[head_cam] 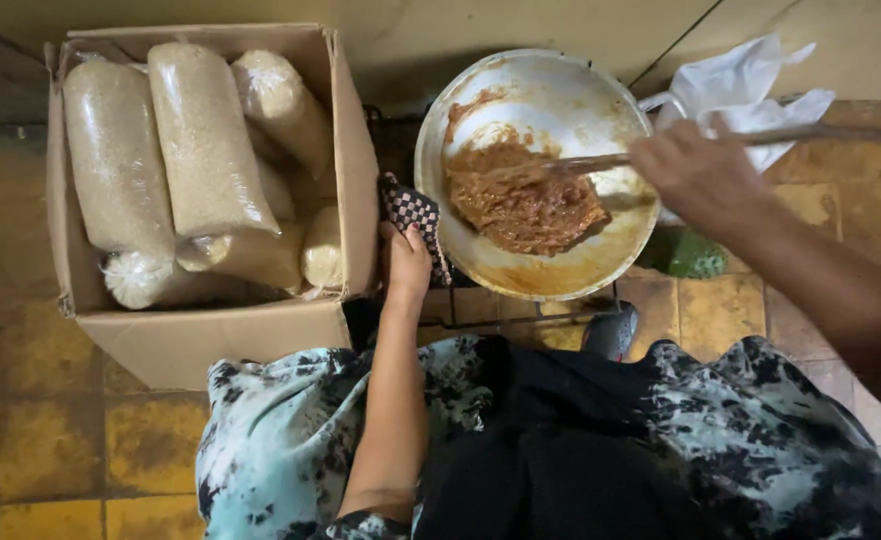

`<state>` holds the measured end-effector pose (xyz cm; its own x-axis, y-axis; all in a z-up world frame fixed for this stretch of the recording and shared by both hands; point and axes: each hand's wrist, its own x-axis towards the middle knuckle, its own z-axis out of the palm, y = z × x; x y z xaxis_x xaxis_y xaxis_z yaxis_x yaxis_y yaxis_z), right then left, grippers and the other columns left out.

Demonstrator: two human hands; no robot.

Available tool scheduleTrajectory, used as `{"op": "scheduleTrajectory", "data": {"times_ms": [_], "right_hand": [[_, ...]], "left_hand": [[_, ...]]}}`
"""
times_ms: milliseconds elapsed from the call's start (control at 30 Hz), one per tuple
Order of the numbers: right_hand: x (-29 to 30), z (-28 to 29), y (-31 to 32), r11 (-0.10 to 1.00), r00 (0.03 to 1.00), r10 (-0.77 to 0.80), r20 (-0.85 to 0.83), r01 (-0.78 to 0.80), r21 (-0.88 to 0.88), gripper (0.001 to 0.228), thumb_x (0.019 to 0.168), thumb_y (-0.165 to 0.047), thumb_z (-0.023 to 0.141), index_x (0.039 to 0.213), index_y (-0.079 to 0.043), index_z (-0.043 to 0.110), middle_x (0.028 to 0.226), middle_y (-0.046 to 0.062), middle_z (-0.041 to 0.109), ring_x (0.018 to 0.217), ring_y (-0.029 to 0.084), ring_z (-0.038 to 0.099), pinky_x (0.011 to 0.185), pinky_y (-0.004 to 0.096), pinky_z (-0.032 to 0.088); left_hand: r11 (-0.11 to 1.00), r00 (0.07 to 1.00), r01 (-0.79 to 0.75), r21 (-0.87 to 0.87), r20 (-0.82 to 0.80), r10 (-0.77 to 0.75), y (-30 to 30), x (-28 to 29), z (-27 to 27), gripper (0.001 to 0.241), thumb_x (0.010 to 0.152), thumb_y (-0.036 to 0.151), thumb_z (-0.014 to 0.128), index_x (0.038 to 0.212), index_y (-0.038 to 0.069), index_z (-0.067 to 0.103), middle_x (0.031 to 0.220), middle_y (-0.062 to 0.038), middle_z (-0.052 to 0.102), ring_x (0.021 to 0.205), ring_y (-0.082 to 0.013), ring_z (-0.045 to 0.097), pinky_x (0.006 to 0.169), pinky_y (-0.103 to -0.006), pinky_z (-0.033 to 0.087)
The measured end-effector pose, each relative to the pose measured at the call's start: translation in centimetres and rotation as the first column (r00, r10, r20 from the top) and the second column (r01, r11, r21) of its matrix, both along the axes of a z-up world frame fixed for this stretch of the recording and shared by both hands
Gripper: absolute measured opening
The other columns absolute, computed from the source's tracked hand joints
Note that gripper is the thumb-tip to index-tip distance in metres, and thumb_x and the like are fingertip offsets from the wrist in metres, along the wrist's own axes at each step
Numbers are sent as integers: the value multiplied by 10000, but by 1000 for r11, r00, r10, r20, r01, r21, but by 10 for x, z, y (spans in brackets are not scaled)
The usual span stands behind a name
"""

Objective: Stirring a thick brown paste in a large pan using a wooden spatula

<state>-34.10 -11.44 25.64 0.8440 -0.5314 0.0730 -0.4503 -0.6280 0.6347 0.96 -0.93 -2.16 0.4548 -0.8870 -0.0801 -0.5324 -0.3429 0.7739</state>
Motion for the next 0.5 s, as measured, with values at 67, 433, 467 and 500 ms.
{"op": "scheduleTrajectory", "data": {"times_ms": [67,433,467,500], "right_hand": [[-6,37,10,806,824,-413,-388,529,265,378,921,-90,636,1281,-142,529,1107,49,707,897,190,686,891,404,572],[-62,-41,-15,826,812,-471,-345,543,150,181,953,-308,556,1055,-198,658,911,-16,750,744,245,762,601,384,560],[-58,-42,-16,692,737,-493,-462,654,306,226,990,-257,503,1134,-145,638,958,22,803,777,305,806,618,443,624],[-57,-45,-12,691,738,-483,-472,652,312,226,990,-257,503,1134,-145,638,958,22,803,777,305,806,618,443,624]], "left_hand": [[998,994,-51,-34,97,54,1,-6,2,267,1016,279,481,1013,13,454,903,-287,617,817,-526,604,718,-570,457],[991,998,-49,-124,33,53,3,-6,24,265,1020,256,466,1032,-8,460,974,-311,598,962,-521,583,903,-533,447],[985,996,-42,-166,68,53,3,-7,20,283,1025,258,474,1057,-24,473,1030,-327,600,1021,-526,575,962,-534,435],[987,996,-47,-153,64,57,3,-8,22,283,1025,258,474,1057,-24,473,1030,-327,600,1021,-526,575,962,-534,435]]}}
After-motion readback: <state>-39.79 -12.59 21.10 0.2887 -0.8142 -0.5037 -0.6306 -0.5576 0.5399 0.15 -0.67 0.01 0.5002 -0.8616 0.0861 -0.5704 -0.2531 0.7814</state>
